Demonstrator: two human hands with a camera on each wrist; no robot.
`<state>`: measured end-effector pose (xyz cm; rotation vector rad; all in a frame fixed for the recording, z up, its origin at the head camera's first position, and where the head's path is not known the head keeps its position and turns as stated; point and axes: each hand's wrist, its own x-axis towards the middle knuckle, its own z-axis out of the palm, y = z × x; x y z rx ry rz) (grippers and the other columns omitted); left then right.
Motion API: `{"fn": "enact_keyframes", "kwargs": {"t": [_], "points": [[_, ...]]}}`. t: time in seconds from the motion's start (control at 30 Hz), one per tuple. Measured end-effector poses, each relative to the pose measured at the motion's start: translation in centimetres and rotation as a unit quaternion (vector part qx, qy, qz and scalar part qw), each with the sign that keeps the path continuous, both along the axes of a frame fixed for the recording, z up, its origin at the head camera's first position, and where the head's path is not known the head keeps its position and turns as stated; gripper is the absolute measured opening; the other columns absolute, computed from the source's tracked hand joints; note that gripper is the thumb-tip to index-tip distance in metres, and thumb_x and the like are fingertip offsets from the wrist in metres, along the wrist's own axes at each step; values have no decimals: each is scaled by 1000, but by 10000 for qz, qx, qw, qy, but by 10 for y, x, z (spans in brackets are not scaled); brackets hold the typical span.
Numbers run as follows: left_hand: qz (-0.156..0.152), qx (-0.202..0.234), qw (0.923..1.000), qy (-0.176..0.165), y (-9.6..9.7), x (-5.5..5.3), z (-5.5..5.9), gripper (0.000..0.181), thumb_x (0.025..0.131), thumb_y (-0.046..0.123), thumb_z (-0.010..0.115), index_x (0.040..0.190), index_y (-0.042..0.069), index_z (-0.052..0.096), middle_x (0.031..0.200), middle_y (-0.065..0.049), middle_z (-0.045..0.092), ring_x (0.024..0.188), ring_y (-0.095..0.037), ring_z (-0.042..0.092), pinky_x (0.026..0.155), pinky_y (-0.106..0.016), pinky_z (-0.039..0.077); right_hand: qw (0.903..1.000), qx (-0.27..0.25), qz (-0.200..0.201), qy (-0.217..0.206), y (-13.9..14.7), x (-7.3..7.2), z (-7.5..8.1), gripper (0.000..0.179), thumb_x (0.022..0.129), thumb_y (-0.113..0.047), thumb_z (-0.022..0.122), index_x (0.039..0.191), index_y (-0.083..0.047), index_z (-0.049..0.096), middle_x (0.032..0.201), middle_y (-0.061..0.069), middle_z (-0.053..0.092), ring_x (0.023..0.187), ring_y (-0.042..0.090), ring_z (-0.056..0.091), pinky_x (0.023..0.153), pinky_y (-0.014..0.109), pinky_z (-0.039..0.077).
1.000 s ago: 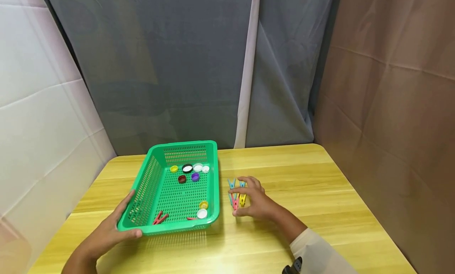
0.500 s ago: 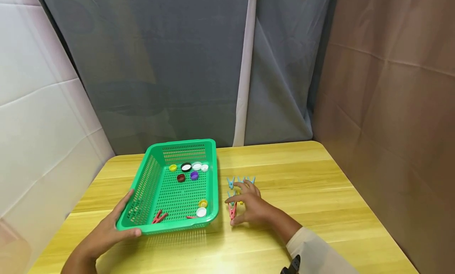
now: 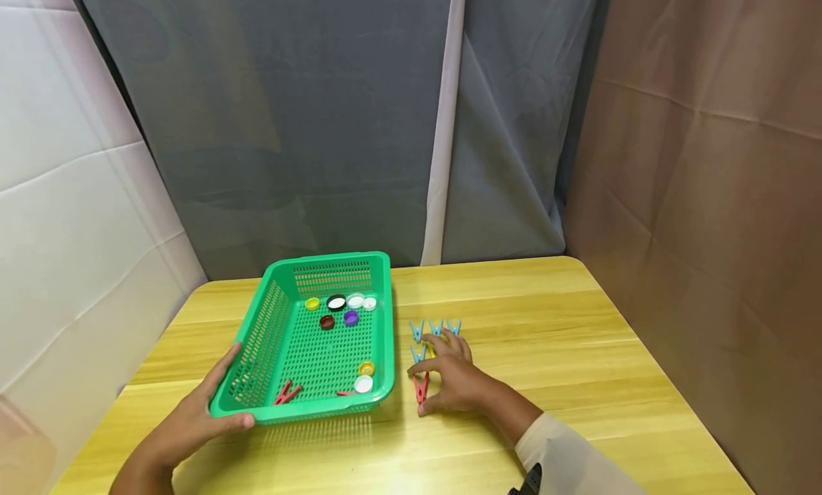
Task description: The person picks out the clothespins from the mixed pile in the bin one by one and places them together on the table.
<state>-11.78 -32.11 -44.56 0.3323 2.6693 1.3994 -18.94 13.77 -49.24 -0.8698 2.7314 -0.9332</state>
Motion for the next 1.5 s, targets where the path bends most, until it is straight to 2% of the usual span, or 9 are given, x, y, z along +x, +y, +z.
{"fn": "enact_keyframes", "kwargs": {"t": [0.37,0.67,0.93,1.03,1.27,1.37,1.5], "points": [[-1,-33,10000,2,-1,0,-1,128,90,18,88,178,21,-5,177,-37,16,145,-51,49,94,-19,50,9999,-16,-19,-103,1,-1,0,70,72,-37,102,136,-22,78,178,24,28,164,62,2,124,84,-1],[-33,191,9998,-13,0,0,1,127,91,17,87,178,23,-6,178,-37,14,147,-53,47,94,-18,49,9999,24,-38,-125,0,0,0,70,72,-35,102,137,-23,77,179,21,28,165,60,2,124,84,0],[-35,-5,10000,24,-1,0,-2,127,91,18,88,178,19,-5,177,-38,15,147,-55,47,94,-20,50,9998,34,-36,-199,1,0,2,85,69,-35,102,147,-22,71,180,19,26,166,58,0,125,83,-1],[-13,-84,9999,87,-2,0,-1,127,90,18,88,178,20,-4,177,-37,16,146,-55,47,93,-20,50,9997,43,-74,-229,-1,2,6,94,68,-35,102,154,-22,64,182,18,22,167,56,-2,126,81,-2],[21,-15,9999,109,-3,2,3,128,89,18,89,178,22,-4,177,-36,15,147,-55,45,94,-20,50,9990,72,-344,-288,-7,-2,20,124,68,-30,105,172,-22,37,184,16,8,168,52,-2,130,76,-1],[28,22,10000,80,-2,2,2,128,89,19,89,178,23,-4,178,-36,15,147,-55,45,95,-21,50,9992,60,-365,-151,-8,-5,25,130,66,-30,107,173,-16,33,183,22,9,167,56,2,129,78,1],[14,105,9999,10,-1,1,0,127,90,18,89,178,24,-3,178,-35,14,148,-54,44,95,-20,49,9993,61,-349,-117,-9,-6,31,136,64,-29,108,174,-15,29,182,23,8,166,57,4,127,81,5]]}}
